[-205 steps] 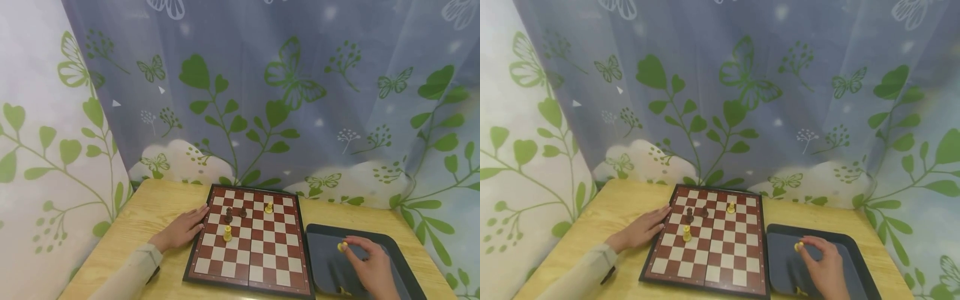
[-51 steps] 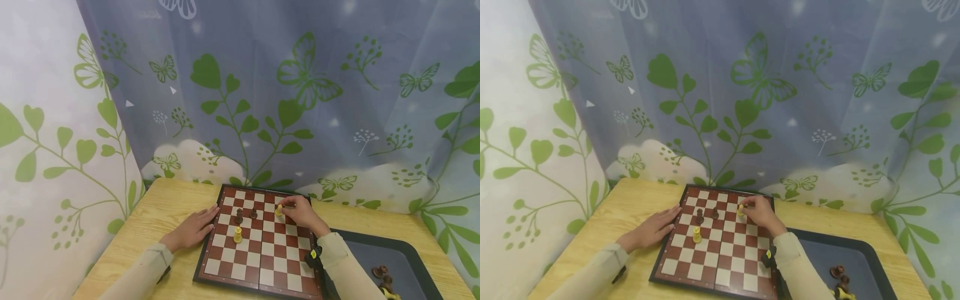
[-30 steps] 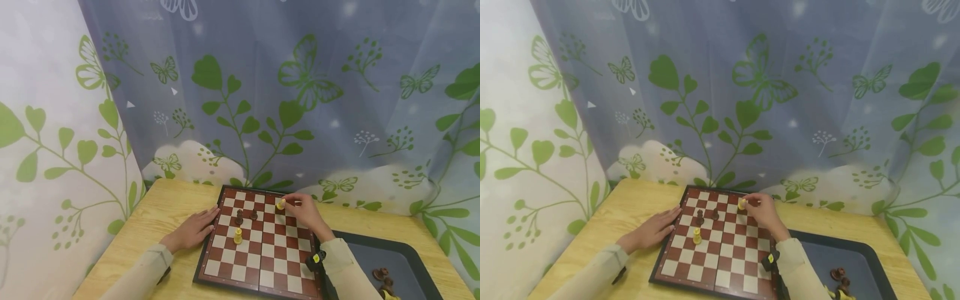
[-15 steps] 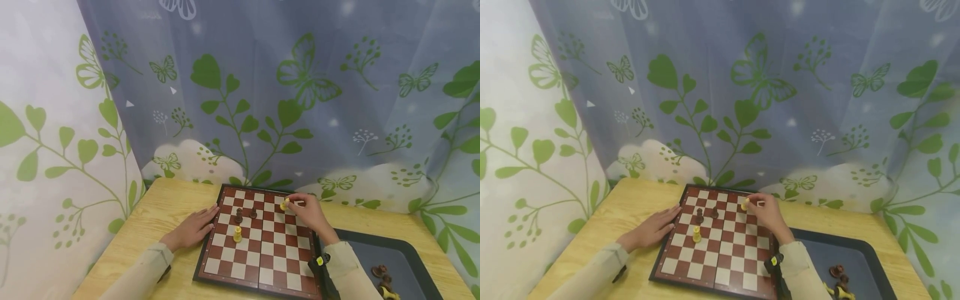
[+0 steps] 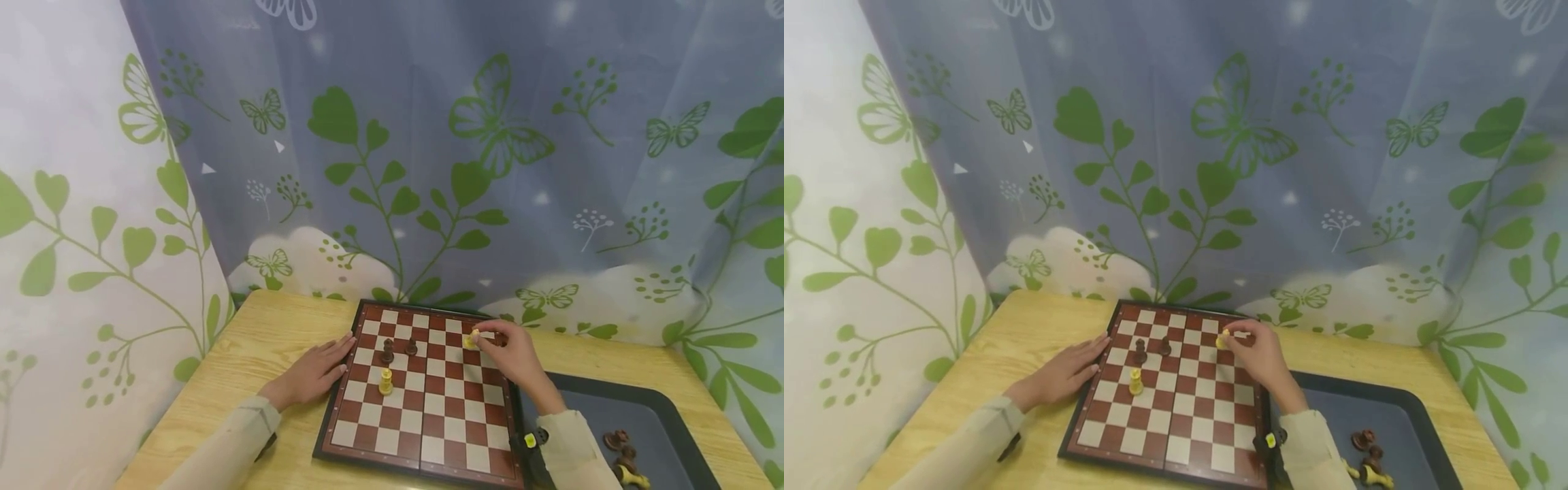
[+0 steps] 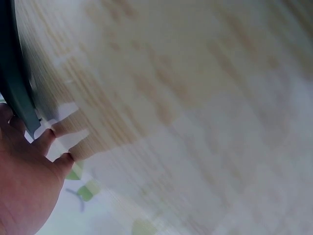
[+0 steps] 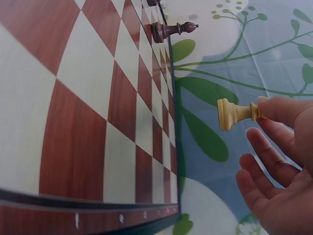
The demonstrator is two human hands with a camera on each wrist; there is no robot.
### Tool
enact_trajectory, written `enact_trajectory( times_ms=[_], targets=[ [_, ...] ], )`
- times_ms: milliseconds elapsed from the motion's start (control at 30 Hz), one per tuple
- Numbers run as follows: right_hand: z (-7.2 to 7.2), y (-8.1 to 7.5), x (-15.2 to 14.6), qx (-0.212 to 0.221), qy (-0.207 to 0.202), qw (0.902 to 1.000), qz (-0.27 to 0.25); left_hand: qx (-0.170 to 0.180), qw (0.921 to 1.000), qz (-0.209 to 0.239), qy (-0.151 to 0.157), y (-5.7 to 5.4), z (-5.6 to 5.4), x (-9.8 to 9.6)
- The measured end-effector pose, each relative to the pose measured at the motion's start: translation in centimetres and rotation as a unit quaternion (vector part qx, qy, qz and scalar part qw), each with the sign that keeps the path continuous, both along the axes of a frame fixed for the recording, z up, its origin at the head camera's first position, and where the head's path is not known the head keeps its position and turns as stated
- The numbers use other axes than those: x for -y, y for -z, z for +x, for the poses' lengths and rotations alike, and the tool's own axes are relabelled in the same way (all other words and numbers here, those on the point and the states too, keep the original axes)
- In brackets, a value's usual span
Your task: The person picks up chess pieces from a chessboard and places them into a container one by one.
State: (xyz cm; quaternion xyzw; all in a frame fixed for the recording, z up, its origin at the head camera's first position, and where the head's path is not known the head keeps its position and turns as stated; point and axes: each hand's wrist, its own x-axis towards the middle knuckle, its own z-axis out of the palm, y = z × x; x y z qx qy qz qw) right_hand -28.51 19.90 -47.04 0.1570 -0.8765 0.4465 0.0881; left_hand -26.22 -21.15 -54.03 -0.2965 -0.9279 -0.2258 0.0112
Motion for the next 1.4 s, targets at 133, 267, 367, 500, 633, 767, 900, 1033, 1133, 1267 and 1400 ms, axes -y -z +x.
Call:
enact_trajectory(
  times_ms=[133, 267, 367, 500, 633, 767, 900, 1033, 1133, 1267, 1400],
  targets=[
    [0.6, -0.4, -0.4, -0.022, 0.012, 0.9996, 0.014, -0.001, 1.0000, -0.003, -0.004, 0.2, -0.1, 0.0],
    [1.3, -0.7, -0.9, -0.030, 0.016, 0.9993, 0.015, -0.001, 1.0000, -0.003, -0.007, 0.3, -0.2, 0.0],
    [1.9, -0.8, -1.3, -0.032, 0.022, 0.9991, 0.018, -0.002, 1.0000, 0.005, -0.007, 0.2, -0.1, 0.0],
    [3.0, -0.8, -2.1, -0.033, 0.036, 0.9984, 0.029, -0.001, 1.0000, 0.003, -0.008, 0.7, -0.3, 0.1],
    [4.0, -0.7, -2.9, -0.036, 0.039, 0.9983, 0.025, 0.004, 0.9999, -0.006, -0.011, 1.2, -0.6, 0.4],
    [4.7, -0.6, -3.5, -0.049, 0.043, 0.9975, 0.027, 0.009, 0.9999, -0.008, -0.011, 1.4, -0.8, 0.4],
    [5.3, -0.4, -4.0, -0.048, 0.054, 0.9969, 0.032, 0.002, 1.0000, -0.007, -0.005, 1.3, -0.7, 0.3],
    [5.9, -0.3, -4.4, -0.037, 0.065, 0.9967, 0.031, -0.012, 0.9999, 0.003, 0.004, 0.7, -0.4, 0.1],
    [6.4, -0.1, -4.8, -0.032, 0.075, 0.9960, 0.035, -0.019, 0.9997, 0.014, 0.010, 0.1, -0.1, 0.0],
    [7.2, 0.2, -5.2, -0.034, 0.083, 0.9948, 0.048, -0.013, 0.9998, 0.013, 0.009, -0.2, 0.1, -0.2],
    [7.9, 0.5, -5.6, -0.039, 0.096, 0.9930, 0.057, 0.002, 1.0000, 0.004, 0.002, -0.4, 0.1, -0.4]
  ],
)
